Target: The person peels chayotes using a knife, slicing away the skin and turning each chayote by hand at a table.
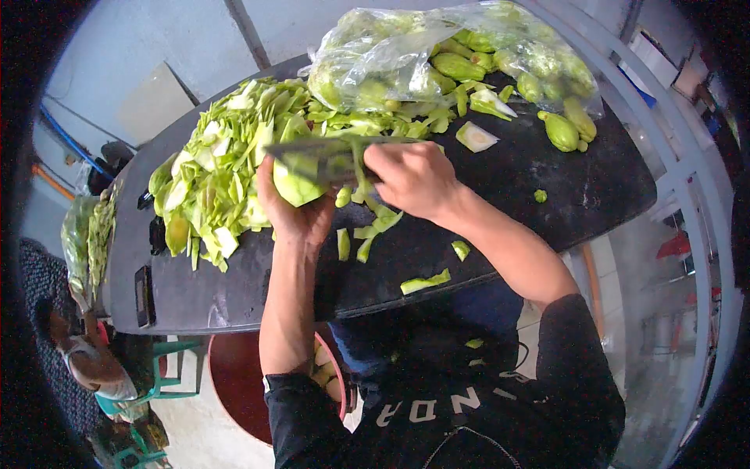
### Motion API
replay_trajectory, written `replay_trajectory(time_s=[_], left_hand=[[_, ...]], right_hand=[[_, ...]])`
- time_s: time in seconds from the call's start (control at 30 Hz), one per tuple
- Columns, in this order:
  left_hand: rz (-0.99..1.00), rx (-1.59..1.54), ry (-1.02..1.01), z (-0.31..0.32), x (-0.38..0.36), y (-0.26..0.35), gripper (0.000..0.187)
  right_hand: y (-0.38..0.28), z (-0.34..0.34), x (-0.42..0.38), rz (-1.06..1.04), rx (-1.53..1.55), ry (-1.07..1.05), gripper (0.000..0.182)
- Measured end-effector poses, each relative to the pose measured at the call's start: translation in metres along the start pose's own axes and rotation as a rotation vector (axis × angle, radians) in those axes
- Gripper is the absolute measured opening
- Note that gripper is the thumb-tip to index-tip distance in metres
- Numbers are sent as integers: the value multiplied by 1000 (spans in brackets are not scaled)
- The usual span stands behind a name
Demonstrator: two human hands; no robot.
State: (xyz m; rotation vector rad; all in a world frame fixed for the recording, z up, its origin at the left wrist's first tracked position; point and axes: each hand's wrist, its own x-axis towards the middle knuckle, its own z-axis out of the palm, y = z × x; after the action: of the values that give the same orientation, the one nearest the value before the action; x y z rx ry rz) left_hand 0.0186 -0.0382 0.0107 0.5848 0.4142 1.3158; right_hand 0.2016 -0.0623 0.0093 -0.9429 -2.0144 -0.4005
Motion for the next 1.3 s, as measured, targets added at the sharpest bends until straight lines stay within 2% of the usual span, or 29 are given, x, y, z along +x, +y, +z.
replay_trajectory(time_s=[0.03,0.07,0.13,0.17,0.2,0.23,0.3,0.33,0.37,0.43,0.47,0.5,0.57,0.6,0.63,0.7,0.83,0.87,0.97,1.0,1.07,1.1,1.2,1.23,1.3], left_hand=[[9,-17,50,-1,0,1,53],[13,44,-42,-11,4,4,54],[15,-19,-16,-9,3,2,55],[12,-84,4,-6,1,1,57],[-40,55,-3,-5,-2,5,56],[-48,56,-13,-5,-4,4,56],[-167,-95,-330,-4,-1,1,51],[-156,-98,-338,-3,0,1,51],[-149,-107,-339,-2,3,0,51],[-80,-185,39,5,2,2,52],[-112,-217,-150,-17,7,5,52],[-105,-212,-141,-14,5,7,52],[-32,-133,24,-3,2,9,54],[-10,-131,-71,-10,3,9,53],[-12,-131,-71,-15,5,9,53],[-13,-160,-205,-19,9,7,52],[-82,-225,-234,-16,6,7,54],[-59,-247,-201,-14,1,4,55],[-36,-52,-137,-9,-1,5,58],[-39,-54,-146,-3,-2,5,58],[18,-97,22,6,-3,0,59],[22,-101,26,2,-2,0,59],[-133,-261,-328,-15,6,8,58],[-136,-255,-325,-11,4,7,58],[24,-96,15,5,-2,2,59]], right_hand=[[-5,-3,1,-89,59,2,7],[-9,3,-2,-99,68,11,8],[-6,11,1,-55,50,14,7],[-2,14,2,-9,24,16,6],[8,19,1,215,-85,-141,8],[23,19,3,316,-95,-211,12],[38,15,-2,380,-78,-212,16],[39,12,-5,393,-104,-250,17],[38,11,-7,385,-109,-256,17],[28,10,-8,317,-75,-199,18],[25,13,-8,210,-29,-103,18],[16,13,-4,106,3,-11,16],[-4,4,4,-74,25,28,11],[-9,9,3,-153,-25,74,10],[-13,12,2,-228,-37,87,9],[-21,13,0,-293,-120,145,10],[-20,10,-1,-296,-166,127,12],[-13,15,-1,-232,-147,97,11],[16,21,-2,-29,-138,44,10],[18,19,-1,-38,-125,51,9],[13,15,-3,-82,-91,53,9],[6,12,-3,-123,-44,53,8],[-13,9,2,-227,-31,100,9],[-15,10,2,-234,-29,115,8],[-4,13,4,-111,-3,76,17]])
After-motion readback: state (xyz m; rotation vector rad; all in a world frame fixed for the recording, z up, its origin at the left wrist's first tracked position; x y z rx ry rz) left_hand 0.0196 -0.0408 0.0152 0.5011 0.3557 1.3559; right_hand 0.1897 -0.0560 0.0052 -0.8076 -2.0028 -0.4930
